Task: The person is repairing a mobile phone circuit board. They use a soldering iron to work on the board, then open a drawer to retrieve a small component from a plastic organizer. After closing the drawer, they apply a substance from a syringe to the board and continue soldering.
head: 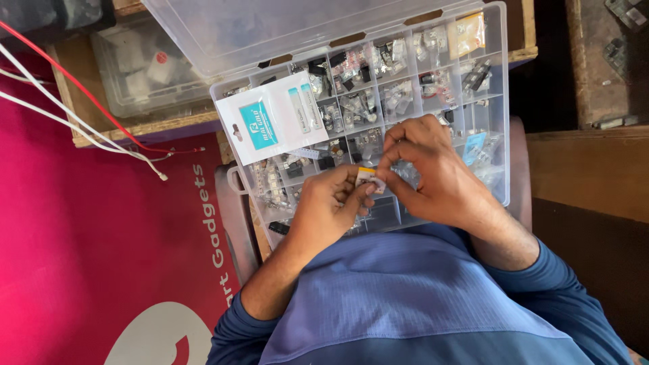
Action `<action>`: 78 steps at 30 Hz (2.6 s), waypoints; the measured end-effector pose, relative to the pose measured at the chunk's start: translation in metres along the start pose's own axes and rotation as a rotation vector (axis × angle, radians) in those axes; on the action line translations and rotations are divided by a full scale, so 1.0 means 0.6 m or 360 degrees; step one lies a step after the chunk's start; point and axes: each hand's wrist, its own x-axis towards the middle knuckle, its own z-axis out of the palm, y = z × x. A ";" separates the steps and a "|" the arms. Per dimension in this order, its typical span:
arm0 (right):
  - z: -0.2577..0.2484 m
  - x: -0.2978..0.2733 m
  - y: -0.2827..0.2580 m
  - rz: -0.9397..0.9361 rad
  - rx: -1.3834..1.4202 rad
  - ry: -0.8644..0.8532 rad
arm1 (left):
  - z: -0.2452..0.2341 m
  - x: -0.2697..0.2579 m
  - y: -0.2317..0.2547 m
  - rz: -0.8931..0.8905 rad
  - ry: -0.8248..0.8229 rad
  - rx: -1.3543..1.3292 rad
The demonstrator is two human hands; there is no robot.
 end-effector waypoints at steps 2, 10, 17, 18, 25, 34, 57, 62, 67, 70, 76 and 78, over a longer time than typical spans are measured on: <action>0.003 -0.003 0.002 0.0119 0.0212 0.0108 | 0.001 0.004 -0.008 -0.0007 0.0025 -0.0353; 0.051 -0.020 0.019 0.0480 0.2525 0.0236 | 0.017 -0.019 0.090 0.0497 0.0236 0.0233; 0.066 -0.016 0.018 0.0714 0.2818 0.0146 | 0.026 0.001 0.099 0.0405 0.0260 0.0255; 0.066 -0.017 0.019 0.0737 0.2799 0.0153 | 0.027 0.000 0.096 0.0366 0.0263 0.0194; 0.069 -0.026 0.022 0.0678 0.2567 0.0156 | 0.019 0.002 0.076 0.0267 0.0345 -0.0173; 0.086 -0.055 0.034 0.0543 0.2273 0.0280 | 0.015 0.000 0.060 0.0320 0.0396 -0.0271; -0.058 -0.056 0.096 -0.0139 0.1483 0.1227 | -0.215 0.039 0.125 0.0931 0.1161 0.0807; -0.125 -0.095 0.160 -0.0056 0.1390 0.1598 | -0.282 0.110 0.107 0.1057 0.0597 0.0096; -0.192 -0.131 0.272 0.0192 0.1218 0.1614 | -0.292 0.090 0.083 0.1065 0.0540 -0.0187; -0.236 -0.108 0.337 0.0272 0.1017 0.1487 | -0.309 0.043 0.083 0.1026 0.0274 -0.0200; -0.286 0.056 0.335 -0.0059 0.0489 0.0840 | -0.285 -0.001 0.062 0.1059 0.0624 0.0089; -0.278 0.128 0.322 -0.0192 0.0384 0.0553 | -0.286 -0.010 0.050 0.0991 0.0737 0.0167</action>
